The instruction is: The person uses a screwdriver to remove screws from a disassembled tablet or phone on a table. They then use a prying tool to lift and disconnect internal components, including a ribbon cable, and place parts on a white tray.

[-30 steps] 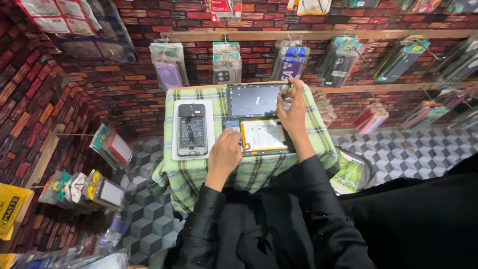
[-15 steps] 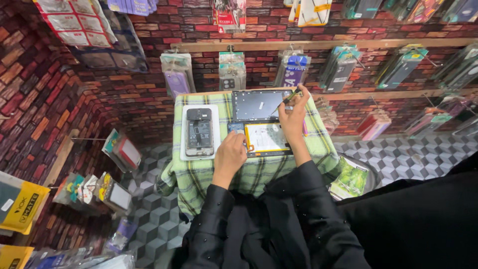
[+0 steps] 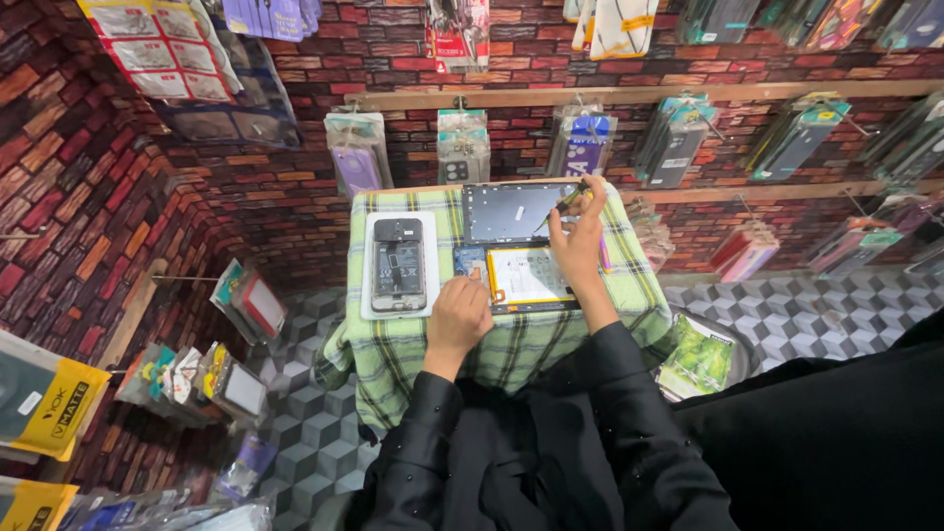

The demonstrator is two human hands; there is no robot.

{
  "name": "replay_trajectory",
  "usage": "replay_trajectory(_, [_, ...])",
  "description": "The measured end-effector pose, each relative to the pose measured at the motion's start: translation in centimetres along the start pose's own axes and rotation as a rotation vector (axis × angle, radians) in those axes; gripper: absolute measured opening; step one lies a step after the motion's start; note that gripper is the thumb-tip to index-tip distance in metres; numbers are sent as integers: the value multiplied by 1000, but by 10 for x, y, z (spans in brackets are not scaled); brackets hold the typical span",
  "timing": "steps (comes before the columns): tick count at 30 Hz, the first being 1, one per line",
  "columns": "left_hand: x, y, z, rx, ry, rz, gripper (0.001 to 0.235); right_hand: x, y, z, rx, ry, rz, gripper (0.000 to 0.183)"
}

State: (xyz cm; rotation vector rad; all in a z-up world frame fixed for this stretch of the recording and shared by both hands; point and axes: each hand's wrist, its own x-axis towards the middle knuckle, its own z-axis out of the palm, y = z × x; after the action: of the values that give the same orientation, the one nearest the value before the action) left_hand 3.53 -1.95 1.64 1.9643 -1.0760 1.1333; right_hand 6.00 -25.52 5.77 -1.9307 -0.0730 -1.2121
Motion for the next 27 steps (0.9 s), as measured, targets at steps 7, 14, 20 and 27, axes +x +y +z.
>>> replay_trajectory(7, [4,4,-1,16,-8,-173,21,0,-10,-3,106,13,52,78])
replay_trajectory(14, [8,5,-2,24,-41,-190,24,-19,-26,21,299,-46,149,78])
replay_trajectory(20, [10,8,-3,40,-68,-229,18,-33,-43,40,257,-93,202,76])
replay_trajectory(27, [10,8,-3,62,-69,-229,19,-37,-44,37,289,-88,251,76])
